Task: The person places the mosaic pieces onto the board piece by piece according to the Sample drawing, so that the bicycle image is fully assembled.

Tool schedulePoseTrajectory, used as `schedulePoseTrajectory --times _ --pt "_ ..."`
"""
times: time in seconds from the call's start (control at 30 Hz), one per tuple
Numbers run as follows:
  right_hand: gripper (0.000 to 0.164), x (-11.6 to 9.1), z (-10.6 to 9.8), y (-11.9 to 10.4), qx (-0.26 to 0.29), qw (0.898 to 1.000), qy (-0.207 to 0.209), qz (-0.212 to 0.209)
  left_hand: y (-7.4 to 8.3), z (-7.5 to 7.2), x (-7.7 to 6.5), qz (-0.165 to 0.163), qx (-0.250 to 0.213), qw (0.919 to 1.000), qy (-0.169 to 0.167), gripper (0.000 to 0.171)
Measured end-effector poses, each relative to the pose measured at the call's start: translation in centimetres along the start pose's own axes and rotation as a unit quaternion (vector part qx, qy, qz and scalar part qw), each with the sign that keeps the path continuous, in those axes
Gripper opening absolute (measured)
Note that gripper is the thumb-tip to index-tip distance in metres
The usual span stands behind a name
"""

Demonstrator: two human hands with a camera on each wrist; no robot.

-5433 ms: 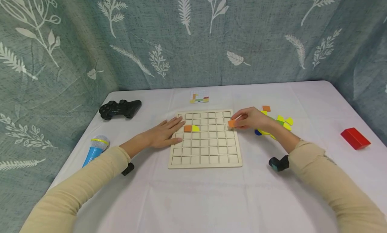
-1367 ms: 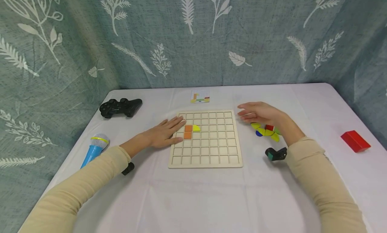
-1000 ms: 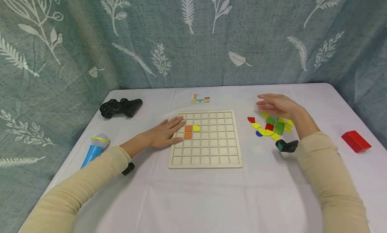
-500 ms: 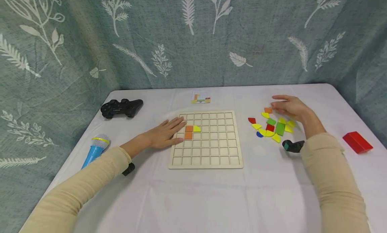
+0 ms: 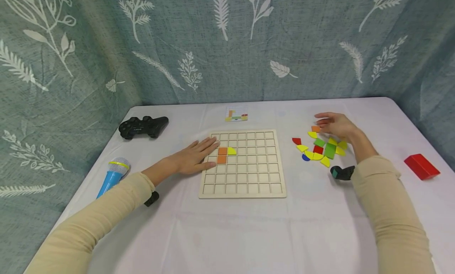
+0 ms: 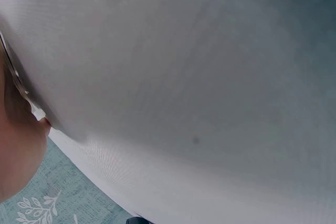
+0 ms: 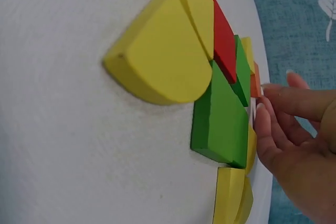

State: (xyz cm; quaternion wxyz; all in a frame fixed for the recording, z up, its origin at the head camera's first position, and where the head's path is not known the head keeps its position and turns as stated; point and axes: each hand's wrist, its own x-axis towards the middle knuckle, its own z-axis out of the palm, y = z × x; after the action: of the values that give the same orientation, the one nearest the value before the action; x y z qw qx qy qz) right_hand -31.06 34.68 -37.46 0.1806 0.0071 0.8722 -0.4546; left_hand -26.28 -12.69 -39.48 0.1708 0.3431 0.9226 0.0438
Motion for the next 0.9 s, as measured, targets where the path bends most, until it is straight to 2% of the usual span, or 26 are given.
schedulePoseTrajectory --times 0.4,0.73,0.9 --pt "0.050 0.3 1.2 -0.9 -0.088 0.996 0.029 -0.010 -0.1 0.1 0.1 0.001 0.002 1.0000 0.004 0.075" --pt "0.051 0.1 1.5 -1.4 -0.089 0.995 0.037 0.003 0.0 0.1 0.1 -0.002 0.003 1.0000 0.000 0.075" --pt "0.052 0.1 1.5 -1.7 -0.084 0.996 0.024 0.008 -0.1 0.1 0.1 0.000 0.006 1.0000 0.000 0.076"
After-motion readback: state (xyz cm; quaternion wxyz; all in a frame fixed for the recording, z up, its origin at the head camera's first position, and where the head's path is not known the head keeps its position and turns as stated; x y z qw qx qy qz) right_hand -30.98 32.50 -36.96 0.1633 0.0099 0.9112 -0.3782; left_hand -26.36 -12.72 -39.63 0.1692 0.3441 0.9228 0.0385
